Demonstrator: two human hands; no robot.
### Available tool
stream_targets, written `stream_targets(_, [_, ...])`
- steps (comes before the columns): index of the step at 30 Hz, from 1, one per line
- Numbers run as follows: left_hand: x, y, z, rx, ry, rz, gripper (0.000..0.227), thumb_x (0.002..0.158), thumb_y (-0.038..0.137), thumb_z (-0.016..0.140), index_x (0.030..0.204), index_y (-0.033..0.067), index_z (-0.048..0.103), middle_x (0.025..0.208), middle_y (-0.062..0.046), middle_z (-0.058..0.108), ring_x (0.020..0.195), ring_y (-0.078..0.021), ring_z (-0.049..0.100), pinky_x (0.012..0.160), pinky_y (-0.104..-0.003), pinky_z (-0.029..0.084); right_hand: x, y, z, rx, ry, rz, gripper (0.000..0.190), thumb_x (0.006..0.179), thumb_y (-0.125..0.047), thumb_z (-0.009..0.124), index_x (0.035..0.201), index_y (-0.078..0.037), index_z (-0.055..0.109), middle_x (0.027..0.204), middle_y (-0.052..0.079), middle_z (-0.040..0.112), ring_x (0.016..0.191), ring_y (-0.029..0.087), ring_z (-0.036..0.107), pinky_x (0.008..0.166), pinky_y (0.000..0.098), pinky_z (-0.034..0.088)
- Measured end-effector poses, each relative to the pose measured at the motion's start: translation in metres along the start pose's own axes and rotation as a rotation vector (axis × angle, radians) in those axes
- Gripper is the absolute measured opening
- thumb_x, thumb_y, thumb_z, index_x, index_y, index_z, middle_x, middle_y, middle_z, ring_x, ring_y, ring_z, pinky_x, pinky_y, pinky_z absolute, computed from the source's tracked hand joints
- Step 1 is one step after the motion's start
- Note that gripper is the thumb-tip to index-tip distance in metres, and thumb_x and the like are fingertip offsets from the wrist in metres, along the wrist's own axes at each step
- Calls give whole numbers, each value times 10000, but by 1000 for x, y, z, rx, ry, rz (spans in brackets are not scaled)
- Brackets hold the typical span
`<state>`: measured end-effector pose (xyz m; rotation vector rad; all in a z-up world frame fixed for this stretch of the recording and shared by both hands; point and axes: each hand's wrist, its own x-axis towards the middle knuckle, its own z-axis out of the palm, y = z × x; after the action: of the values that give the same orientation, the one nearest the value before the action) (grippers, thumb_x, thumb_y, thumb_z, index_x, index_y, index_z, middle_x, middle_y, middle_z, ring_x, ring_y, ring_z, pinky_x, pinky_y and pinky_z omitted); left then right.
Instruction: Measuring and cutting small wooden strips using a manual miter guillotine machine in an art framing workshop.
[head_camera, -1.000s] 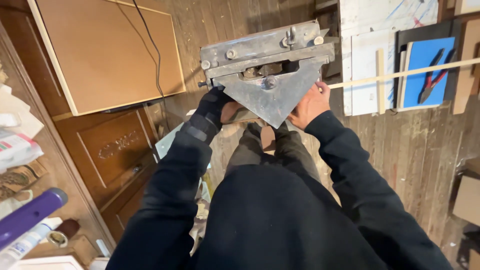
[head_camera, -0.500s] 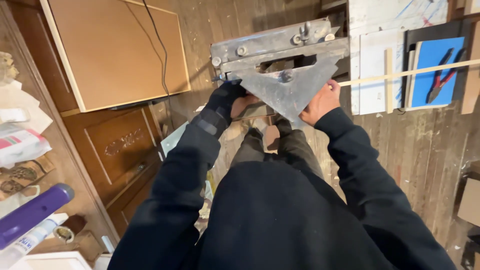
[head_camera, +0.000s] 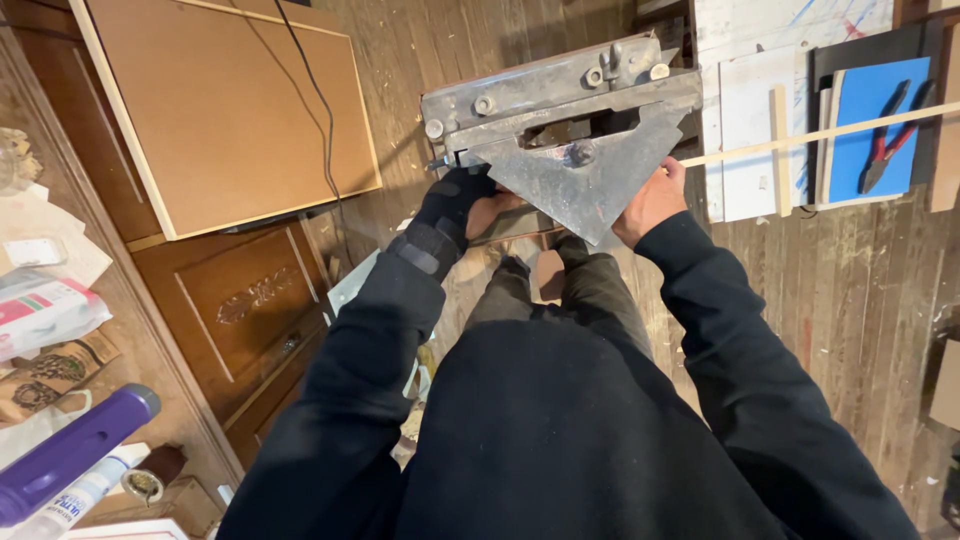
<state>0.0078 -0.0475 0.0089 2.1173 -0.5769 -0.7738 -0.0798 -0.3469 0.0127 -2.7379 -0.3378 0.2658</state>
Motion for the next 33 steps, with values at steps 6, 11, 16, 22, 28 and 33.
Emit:
stream_targets(6, [-6,10,-2,-70,45,-24,224,898,268,716,1069,142,789,1058,-93,781,1026,-278,729,863,-357,558,-3,-16,7,-150,160,35,523,899,-377,631,1377,-167,604,1397,131,616,1324,359,492,1048,620,272])
stream_targets(11, [-9,-2,6,-16,31,-38,239,897,303,719,1059,143,793,1026,-109,775,1003,-284,726,852,-362,551,-7,-8,19,129,151,62,522,965,-371,603,1419,-118,549,1425,130,581,1366,361,474,1123,607,268])
stream_targets(16, [-6,2,1,74,17,9,257,913,336,710,1041,133,803,1007,-128,764,995,-306,709,866,-381,536,-10,-10,10,-14,199,-7,482,891,-358,651,1308,-118,626,1354,143,610,1292,384,486,1026,580,300])
stream_targets(22, [-4,-5,2,87,31,0,254,910,323,699,1047,135,801,988,-126,759,970,-304,707,847,-375,538,-4,-4,18,-11,75,112,419,885,-327,639,1259,-139,651,1271,116,661,1239,351,529,982,580,316])
stream_targets(28, [-6,-10,3,78,61,72,229,928,283,680,1050,134,803,986,-122,770,963,-301,719,842,-376,545,-5,1,25,9,88,101,411,987,-326,584,1333,-116,648,1323,121,659,1271,326,538,983,621,285])
stream_targets(33, [1,-23,15,54,43,50,237,919,315,701,1033,131,800,969,-127,765,940,-305,728,827,-383,558,-3,-14,-2,55,157,6,474,840,-328,686,1259,-113,636,1258,139,630,1218,368,532,940,580,311])
